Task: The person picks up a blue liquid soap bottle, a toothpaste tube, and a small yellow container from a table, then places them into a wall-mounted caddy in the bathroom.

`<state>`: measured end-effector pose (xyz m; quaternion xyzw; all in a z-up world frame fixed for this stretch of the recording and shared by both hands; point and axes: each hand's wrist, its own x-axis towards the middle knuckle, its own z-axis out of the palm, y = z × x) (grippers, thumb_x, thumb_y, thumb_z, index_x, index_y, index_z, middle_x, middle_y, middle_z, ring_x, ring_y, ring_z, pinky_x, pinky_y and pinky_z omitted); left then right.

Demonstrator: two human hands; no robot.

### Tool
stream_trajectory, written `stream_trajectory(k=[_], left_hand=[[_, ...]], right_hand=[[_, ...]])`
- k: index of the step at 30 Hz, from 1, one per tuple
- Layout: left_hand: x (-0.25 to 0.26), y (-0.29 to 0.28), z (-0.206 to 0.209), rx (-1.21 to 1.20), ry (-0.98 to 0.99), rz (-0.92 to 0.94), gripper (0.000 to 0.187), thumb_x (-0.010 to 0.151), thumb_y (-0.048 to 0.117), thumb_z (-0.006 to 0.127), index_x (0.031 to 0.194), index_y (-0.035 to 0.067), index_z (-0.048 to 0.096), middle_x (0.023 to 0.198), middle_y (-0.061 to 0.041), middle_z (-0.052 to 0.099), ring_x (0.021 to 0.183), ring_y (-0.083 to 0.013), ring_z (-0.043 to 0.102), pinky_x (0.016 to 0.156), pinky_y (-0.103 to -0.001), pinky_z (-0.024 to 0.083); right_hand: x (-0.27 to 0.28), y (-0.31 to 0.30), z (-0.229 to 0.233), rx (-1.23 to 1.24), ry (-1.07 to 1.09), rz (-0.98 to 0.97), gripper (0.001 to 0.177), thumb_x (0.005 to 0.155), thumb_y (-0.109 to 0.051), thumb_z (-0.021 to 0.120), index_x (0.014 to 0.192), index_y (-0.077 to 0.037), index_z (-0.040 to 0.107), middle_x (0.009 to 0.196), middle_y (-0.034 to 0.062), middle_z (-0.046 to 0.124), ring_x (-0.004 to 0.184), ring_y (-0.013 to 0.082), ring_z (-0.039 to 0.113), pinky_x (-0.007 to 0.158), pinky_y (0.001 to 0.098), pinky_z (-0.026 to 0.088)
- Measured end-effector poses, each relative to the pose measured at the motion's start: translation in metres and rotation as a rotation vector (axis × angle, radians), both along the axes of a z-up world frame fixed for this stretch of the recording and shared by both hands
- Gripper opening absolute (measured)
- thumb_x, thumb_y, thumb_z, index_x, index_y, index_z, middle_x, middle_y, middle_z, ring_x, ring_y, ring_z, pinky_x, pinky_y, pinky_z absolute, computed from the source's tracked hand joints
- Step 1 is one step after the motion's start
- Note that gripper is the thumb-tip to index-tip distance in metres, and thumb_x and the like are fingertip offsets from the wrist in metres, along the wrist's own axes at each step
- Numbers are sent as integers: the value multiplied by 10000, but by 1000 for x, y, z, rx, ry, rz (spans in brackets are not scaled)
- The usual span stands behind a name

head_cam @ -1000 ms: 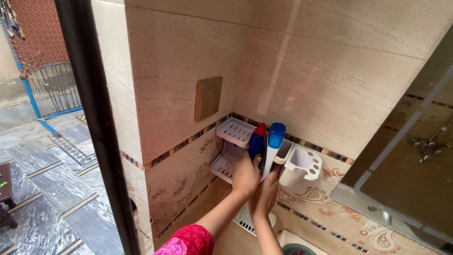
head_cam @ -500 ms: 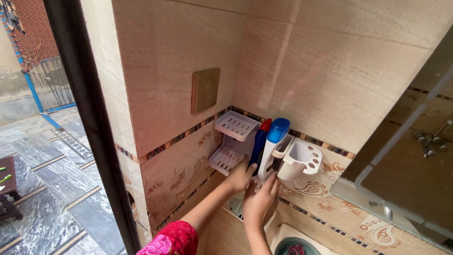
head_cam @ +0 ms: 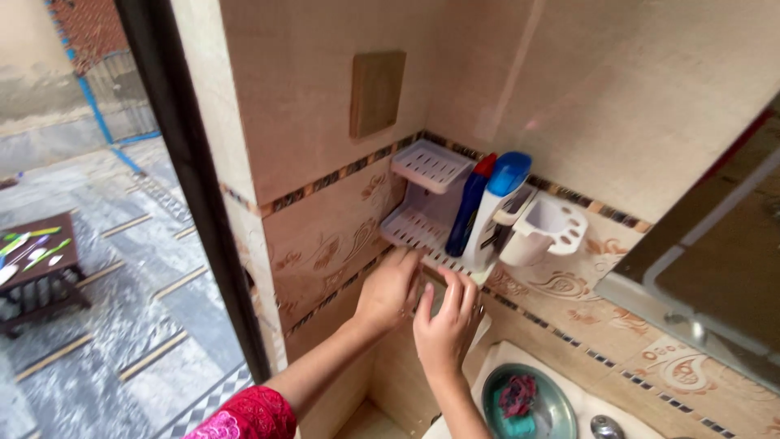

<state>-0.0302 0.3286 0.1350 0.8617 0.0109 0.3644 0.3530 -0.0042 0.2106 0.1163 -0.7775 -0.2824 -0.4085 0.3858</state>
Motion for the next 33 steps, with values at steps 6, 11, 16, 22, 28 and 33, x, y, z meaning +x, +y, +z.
stream_trajectory(k=[6, 11, 16, 22, 28, 33], left_hand=[[-63, 21, -12, 325, -174, 142, 317, 916, 186, 696, 1207, 74, 645, 1035, -114, 641, 953, -321, 622, 814, -428, 495], [-131, 43, -44, 448, -150, 179, 297, 917, 190, 661, 1188, 73, 632, 1093, -104, 624, 1034, -306, 598, 891, -407, 459], [-198, 63, -82, 511, -30, 234, 245, 944, 200, 658, 1158, 84, 630, 1086, -79, 624, 1050, -280, 597, 906, -408, 444], [-307, 85, -129, 495, 115, 412, 210, 928, 201, 662, 1114, 105, 641, 1093, -67, 636, 1091, -271, 598, 944, -419, 449], [-437, 105, -177, 364, 284, 625, 235, 936, 207, 666, 1136, 83, 651, 1132, -74, 645, 1143, -282, 589, 996, -435, 444], [-538, 118, -205, 273, 393, 811, 321, 927, 244, 666, 1186, 55, 642, 1209, -122, 641, 1183, -320, 575, 1028, -453, 429]], right_hand=[[-22, 10, -2, -97, -124, 207, 299, 934, -115, 664, 1227, -66, 635, 1199, 107, 616, 1133, 313, 579, 997, 459, 428], [-61, 28, -26, -208, -167, 404, 323, 928, -118, 676, 1244, -68, 633, 1232, 95, 619, 1147, 284, 581, 1065, 472, 400], [-111, 45, -51, -298, -190, 561, 299, 921, -123, 684, 1211, -76, 627, 1221, 99, 615, 1147, 293, 576, 1060, 480, 395], [-190, 79, -88, -441, -116, 759, 299, 929, -153, 693, 1208, -66, 630, 1209, 104, 619, 1147, 291, 582, 1058, 475, 397], [-277, 122, -128, -527, -91, 931, 351, 922, -171, 696, 1245, -51, 630, 1226, 104, 634, 1188, 295, 583, 1061, 461, 396], [-352, 165, -157, -641, -82, 1077, 418, 916, -222, 692, 1280, -30, 617, 1270, 124, 635, 1223, 305, 570, 1098, 467, 380]])
